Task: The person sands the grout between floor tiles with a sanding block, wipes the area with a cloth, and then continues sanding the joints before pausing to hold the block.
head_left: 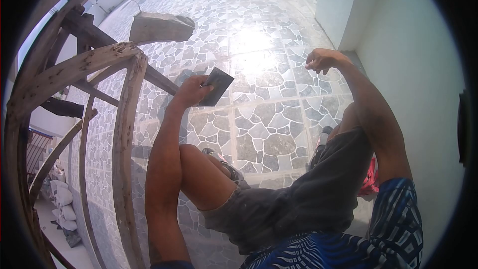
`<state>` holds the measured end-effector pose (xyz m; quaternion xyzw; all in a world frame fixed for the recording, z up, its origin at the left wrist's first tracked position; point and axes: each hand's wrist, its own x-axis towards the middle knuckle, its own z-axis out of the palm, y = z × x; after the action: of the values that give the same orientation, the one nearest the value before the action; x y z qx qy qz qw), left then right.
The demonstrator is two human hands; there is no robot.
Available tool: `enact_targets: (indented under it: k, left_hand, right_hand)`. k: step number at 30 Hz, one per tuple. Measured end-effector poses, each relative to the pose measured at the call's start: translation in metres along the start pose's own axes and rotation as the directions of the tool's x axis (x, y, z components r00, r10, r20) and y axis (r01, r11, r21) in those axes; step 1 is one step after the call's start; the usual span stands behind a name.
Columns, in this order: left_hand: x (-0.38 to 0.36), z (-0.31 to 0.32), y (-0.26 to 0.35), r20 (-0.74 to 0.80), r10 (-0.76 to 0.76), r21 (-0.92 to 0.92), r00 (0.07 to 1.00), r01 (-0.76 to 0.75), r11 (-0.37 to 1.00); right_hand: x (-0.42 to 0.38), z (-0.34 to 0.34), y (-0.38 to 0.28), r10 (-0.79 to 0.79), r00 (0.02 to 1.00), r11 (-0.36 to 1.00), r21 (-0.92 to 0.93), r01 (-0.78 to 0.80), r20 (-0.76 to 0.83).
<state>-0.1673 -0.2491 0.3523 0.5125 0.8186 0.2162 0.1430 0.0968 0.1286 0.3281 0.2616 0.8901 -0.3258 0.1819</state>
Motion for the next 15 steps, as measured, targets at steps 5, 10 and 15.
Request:
enact_targets:
  k: [5,10,15]
  left_hand:
    - [-0.0019,-0.0023,0.0076,0.035,-0.069,-0.040,0.997,0.071,0.997]
    - [-0.0004,0.0003,0.0011,-0.004,0.011,-0.012,1.000,-0.011,1.000]
    - [0.0001,-0.0002,0.0024,0.020,-0.026,-0.039,0.999,0.027,0.999]
  right_hand:
    - [0.0022,0.0006,0.0015,-0.003,1.000,1.000,-0.003,0.003,-0.004]
    - [-0.0006,0.0009,-0.0011,0.004,1.000,1.000,-0.015,-0.004,-0.011]
    - [-0.0018,0.0008,-0.0022,0.006,1.000,1.000,-0.024,-0.006,-0.006]
